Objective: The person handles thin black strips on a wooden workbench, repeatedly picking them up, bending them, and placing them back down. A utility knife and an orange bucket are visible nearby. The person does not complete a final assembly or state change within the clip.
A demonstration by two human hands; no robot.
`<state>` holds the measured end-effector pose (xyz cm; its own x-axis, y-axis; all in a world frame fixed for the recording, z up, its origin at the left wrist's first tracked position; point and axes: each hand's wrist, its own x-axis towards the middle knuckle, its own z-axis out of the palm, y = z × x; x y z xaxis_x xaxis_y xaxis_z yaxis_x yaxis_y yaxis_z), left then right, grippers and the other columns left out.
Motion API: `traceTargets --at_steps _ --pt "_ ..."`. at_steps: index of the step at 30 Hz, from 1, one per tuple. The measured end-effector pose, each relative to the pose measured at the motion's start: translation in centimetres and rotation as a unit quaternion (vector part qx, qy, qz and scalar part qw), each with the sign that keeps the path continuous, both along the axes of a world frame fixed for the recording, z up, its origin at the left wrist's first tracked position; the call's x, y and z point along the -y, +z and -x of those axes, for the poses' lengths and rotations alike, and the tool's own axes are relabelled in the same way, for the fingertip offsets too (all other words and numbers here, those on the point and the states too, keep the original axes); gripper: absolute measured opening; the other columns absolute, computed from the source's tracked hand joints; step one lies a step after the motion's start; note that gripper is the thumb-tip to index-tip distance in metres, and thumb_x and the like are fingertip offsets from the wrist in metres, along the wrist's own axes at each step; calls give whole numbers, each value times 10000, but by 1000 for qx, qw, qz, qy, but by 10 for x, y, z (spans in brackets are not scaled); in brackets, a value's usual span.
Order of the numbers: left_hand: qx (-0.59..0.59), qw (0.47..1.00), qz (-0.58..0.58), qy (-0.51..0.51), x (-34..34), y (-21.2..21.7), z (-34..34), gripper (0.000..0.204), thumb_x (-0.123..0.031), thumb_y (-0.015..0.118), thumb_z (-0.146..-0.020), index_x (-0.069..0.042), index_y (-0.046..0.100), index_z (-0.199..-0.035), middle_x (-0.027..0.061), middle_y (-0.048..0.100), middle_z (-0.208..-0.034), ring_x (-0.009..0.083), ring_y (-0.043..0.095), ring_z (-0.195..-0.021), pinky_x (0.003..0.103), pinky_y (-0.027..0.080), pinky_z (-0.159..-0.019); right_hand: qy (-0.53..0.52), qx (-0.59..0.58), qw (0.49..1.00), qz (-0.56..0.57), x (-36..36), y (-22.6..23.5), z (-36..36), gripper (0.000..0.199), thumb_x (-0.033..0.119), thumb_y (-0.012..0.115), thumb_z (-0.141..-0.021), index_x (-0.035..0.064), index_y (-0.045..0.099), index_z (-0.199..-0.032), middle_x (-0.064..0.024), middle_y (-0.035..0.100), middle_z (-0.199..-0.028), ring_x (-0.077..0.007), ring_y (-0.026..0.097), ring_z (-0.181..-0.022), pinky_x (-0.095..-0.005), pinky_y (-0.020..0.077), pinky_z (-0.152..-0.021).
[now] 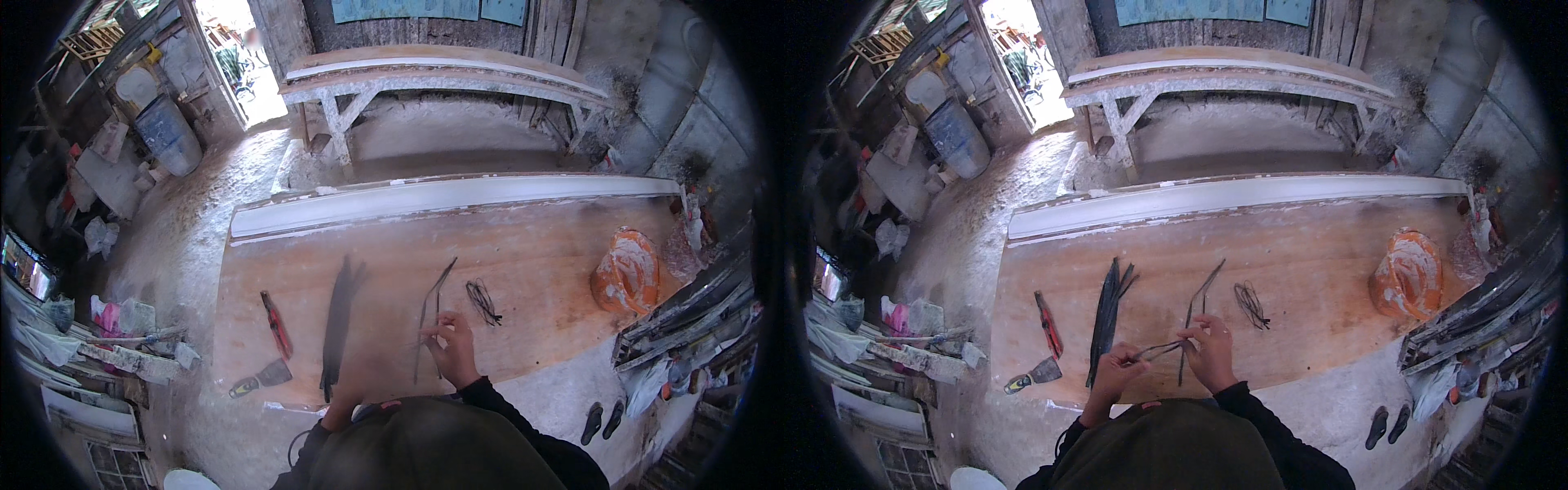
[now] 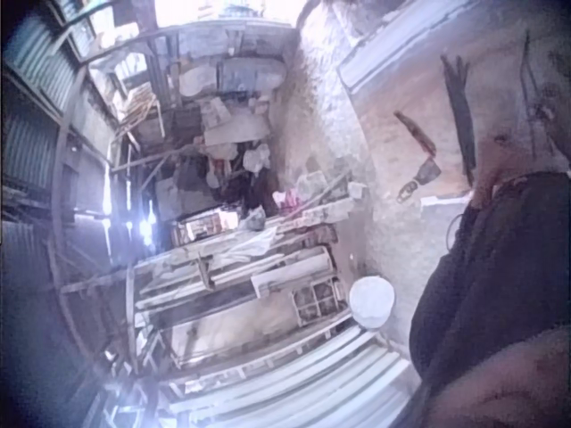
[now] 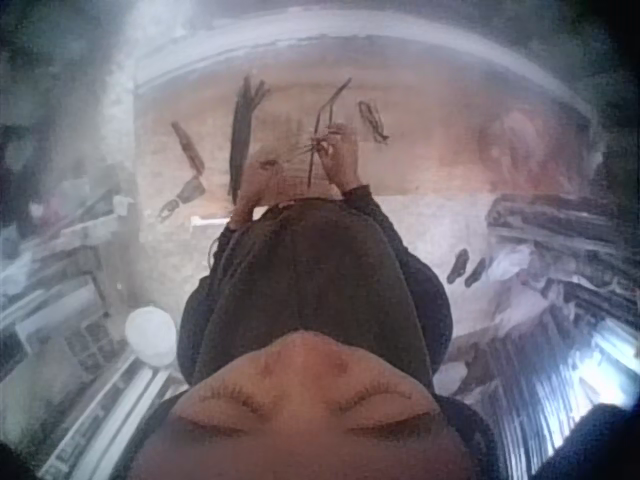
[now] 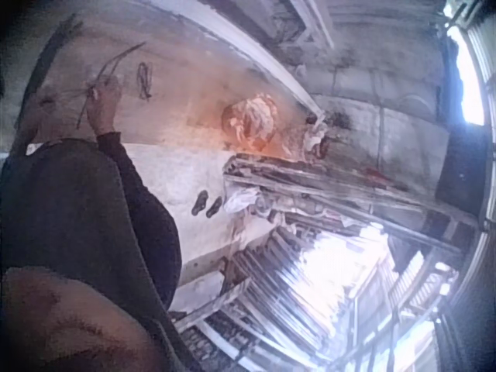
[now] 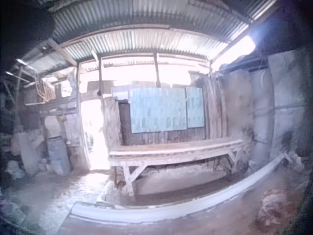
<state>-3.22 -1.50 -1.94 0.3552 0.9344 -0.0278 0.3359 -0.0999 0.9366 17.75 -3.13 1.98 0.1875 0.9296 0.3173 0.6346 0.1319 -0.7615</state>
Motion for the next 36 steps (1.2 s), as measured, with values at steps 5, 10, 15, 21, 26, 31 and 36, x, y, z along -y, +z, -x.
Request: traceTargets --at_steps 5,10,15,21,26,31,36 --pt "12 991 -2 134 -21 -9 15 142 -39 678 -703 -29 564 -787 19 542 -743 73 522 -644 196 431 -595 119 -187 973 68 4 18 8 158 112 669 -720 88 645 -875 -72 545 -1001 -209 505 -958 -320 373 -818" --pt "276 926 164 201 -42 36 11 94 -20 635 -743 -26 569 -810 17 571 -708 75 533 -589 202 447 -543 267 -466 790 294 3 58 22 173 131 644 -775 31 638 -917 -38 553 -1032 -165 470 -1020 -286 350 -876" --pt "136 975 113 134 -47 36 6 53 -19 622 -761 -14 586 -800 12 559 -716 89 533 -605 208 440 -569 281 -479 793 251 -8 47 25 138 96 641 -771 33 634 -893 -30 594 -917 -145 500 -980 -289 370 -875" --pt "76 995 40 -41 -45 29 3 85 -27 622 -761 1 568 -819 3 534 -797 99 512 -733 234 408 -661 176 -378 895 158 -25 38 18 59 44 648 -725 40 591 -713 -43 605 -808 -166 582 -741 -319 431 -704" --pt "139 938 217 -233 -34 21 9 119 -5 624 -751 -21 536 -830 -20 503 -801 89 499 -749 237 397 -705 -1 8 1000 23 -29 25 19 53 51 637 -696 66 605 -736 -98 581 -810 -244 555 -748 -336 412 -643" --pt "93 985 89 -116 -61 -7 26 121 -20 628 -747 -46 530 -814 -23 510 -763 64 496 -704 211 408 -661 -7 -73 997 13 -24 10 18 63 114 644 -726 84 623 -778 -87 571 -855 -246 542 -819 -342 413 -699" --pt "63 998 -9 29 -81 -16 21 100 -17 606 -758 -47 529 -815 4 546 -722 60 509 -619 187 422 -580 183 -366 893 185 -8 19 9 147 186 649 -765 63 640 -844 -56 586 -947 -191 530 -927 -317 384 -838"
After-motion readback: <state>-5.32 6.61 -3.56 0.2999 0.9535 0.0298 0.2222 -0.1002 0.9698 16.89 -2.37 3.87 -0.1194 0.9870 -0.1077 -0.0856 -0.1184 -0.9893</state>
